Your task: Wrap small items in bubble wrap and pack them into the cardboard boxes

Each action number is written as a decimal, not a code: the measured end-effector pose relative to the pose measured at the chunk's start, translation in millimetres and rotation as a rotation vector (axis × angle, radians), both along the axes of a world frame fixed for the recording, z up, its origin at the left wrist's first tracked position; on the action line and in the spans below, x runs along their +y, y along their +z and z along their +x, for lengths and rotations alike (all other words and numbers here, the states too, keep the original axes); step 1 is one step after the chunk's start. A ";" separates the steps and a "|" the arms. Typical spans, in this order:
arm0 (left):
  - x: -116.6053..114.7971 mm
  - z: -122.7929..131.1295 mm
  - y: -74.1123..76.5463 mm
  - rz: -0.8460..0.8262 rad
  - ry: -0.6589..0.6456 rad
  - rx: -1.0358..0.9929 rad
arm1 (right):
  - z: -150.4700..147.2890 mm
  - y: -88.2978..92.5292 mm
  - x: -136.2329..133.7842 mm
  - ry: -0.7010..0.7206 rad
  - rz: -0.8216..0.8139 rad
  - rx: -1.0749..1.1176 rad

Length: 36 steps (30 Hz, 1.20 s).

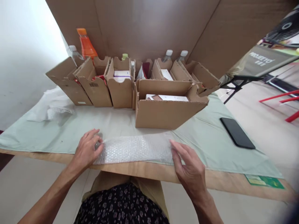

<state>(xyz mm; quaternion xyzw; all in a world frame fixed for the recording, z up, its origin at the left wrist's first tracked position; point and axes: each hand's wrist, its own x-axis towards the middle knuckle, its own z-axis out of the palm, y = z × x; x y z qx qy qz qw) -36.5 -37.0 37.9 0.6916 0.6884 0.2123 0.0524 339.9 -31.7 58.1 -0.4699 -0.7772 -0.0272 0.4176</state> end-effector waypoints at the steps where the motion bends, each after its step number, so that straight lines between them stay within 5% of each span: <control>1: -11.5 -1.3 4.9 -0.016 0.035 -0.055 | -11.7 10.4 4.7 0.056 0.070 -0.051; 7: -94.2 1.7 10.3 -0.106 0.281 -0.563 | -120.2 53.8 76.6 0.320 0.187 -0.360; 10: -113.7 23.0 3.6 -0.200 0.370 -0.885 | -159.3 58.6 111.0 0.374 0.143 -0.456; 12: -116.7 34.4 0.1 -0.289 0.348 -1.075 | -159.3 56.0 112.8 0.390 0.104 -0.404; 15: -113.5 37.1 -0.8 -0.405 0.236 -1.222 | -122.6 42.8 77.7 0.452 -0.039 -0.361; 19: -105.1 27.9 6.6 -0.608 0.141 -1.289 | -75.6 9.5 -5.5 0.508 -0.276 -0.379; 23: -96.9 23.8 16.7 -0.692 -0.057 -1.526 | -93.9 -28.0 -57.8 0.517 -0.286 -0.062; 25: -94.1 21.3 22.4 -0.690 -0.096 -1.469 | -110.6 -38.5 -59.3 0.418 -0.352 0.186; 28: -89.3 19.7 30.6 -0.582 0.010 -1.080 | -122.2 -39.7 -45.8 0.261 -0.581 0.399; 32: -75.1 33.0 26.6 -0.164 0.142 -0.631 | -124.2 -31.5 -28.1 0.201 -0.795 0.418; 36: -57.4 52.4 5.2 -0.095 0.100 -0.543 | -130.1 -32.5 -20.4 0.151 -0.830 0.311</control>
